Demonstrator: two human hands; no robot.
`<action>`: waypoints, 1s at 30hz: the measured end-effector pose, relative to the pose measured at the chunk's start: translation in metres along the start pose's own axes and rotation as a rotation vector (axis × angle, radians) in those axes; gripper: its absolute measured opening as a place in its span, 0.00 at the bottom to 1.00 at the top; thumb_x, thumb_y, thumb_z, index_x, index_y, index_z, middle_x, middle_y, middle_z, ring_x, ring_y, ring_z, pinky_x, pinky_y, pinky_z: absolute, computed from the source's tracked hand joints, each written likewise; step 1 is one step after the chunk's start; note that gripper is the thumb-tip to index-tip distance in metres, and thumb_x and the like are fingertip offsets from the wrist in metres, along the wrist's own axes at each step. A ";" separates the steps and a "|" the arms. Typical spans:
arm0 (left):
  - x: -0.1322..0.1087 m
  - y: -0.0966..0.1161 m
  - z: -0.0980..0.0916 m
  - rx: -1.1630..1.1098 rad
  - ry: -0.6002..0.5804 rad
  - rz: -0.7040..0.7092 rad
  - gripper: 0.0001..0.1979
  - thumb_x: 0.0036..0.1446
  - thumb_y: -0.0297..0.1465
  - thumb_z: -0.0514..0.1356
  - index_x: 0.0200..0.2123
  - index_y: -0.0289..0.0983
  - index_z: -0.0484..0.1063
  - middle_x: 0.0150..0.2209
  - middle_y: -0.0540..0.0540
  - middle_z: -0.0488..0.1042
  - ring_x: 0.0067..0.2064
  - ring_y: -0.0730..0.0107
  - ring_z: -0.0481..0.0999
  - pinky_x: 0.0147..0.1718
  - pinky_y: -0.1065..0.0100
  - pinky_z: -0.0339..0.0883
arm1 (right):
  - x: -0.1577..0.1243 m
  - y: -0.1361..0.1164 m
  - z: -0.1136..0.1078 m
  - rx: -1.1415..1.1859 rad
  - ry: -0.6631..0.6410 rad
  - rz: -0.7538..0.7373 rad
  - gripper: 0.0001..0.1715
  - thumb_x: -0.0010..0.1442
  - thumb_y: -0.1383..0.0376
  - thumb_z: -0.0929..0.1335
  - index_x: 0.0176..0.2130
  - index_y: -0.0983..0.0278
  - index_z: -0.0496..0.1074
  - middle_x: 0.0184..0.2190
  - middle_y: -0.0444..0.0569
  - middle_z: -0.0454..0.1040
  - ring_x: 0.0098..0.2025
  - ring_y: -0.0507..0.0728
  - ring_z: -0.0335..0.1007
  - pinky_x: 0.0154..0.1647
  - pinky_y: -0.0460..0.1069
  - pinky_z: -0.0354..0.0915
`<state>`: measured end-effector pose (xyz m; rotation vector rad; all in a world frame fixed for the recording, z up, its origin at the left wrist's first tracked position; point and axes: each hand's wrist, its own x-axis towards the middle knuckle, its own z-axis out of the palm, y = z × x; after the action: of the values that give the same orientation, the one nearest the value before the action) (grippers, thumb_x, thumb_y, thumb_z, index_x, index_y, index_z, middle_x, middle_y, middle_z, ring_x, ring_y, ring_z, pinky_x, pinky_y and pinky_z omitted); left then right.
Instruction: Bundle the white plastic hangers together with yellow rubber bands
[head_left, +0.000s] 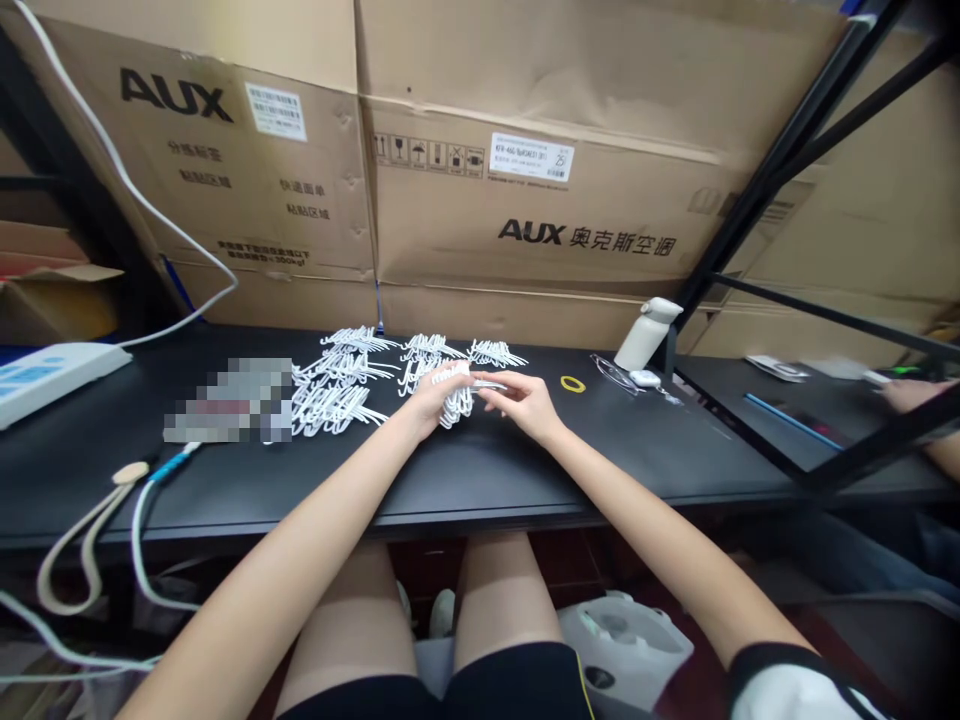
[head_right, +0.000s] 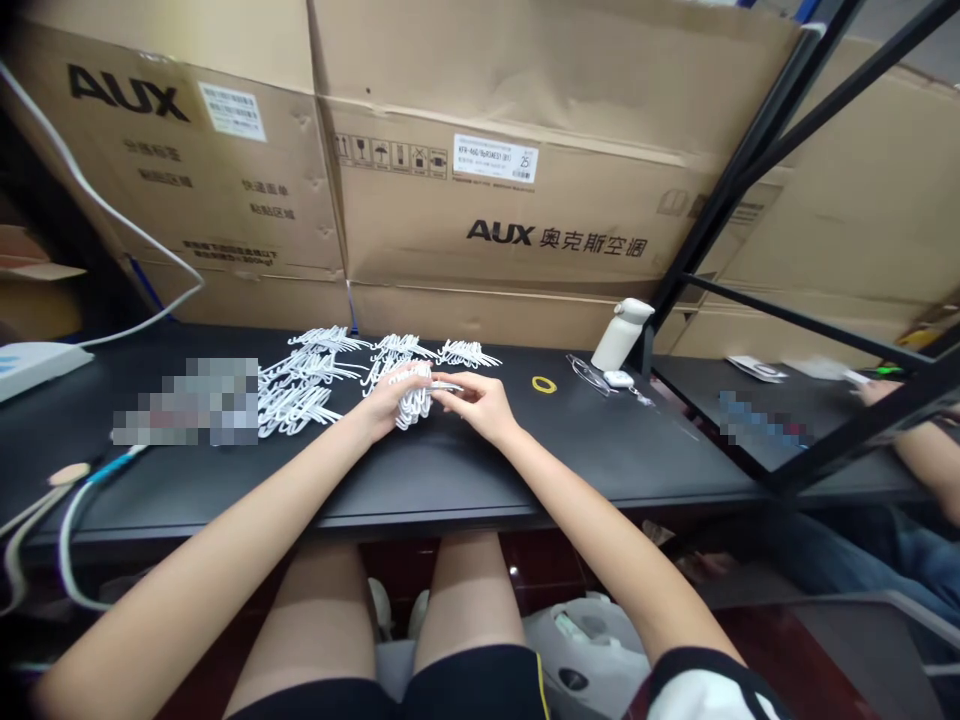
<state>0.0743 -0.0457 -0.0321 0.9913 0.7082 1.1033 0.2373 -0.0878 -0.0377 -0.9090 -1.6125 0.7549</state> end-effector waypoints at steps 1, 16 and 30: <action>0.001 0.000 0.000 -0.004 0.020 0.005 0.23 0.35 0.25 0.68 0.39 0.33 0.70 0.33 0.45 0.79 0.33 0.67 0.77 0.36 0.67 0.68 | 0.000 0.000 -0.001 -0.014 0.026 0.006 0.22 0.50 0.56 0.73 0.44 0.63 0.78 0.42 0.53 0.78 0.26 0.53 0.74 0.22 0.47 0.70; 0.001 0.002 0.000 0.003 0.076 0.007 0.16 0.36 0.27 0.65 0.33 0.36 0.68 0.27 0.51 0.74 0.23 0.76 0.70 0.22 0.72 0.66 | 0.000 -0.005 -0.009 -0.099 0.298 -0.063 0.31 0.51 0.54 0.72 0.53 0.60 0.72 0.51 0.56 0.73 0.21 0.50 0.70 0.21 0.49 0.68; -0.003 -0.002 0.004 -0.027 -0.046 0.028 0.17 0.38 0.27 0.67 0.35 0.34 0.70 0.27 0.50 0.73 0.28 0.73 0.73 0.25 0.74 0.63 | -0.003 0.002 0.006 -0.320 -0.005 -0.278 0.23 0.52 0.58 0.73 0.48 0.58 0.75 0.42 0.50 0.70 0.24 0.49 0.62 0.22 0.47 0.63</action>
<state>0.0775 -0.0498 -0.0322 1.0029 0.6428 1.1079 0.2325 -0.0890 -0.0419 -0.8803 -1.8484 0.3112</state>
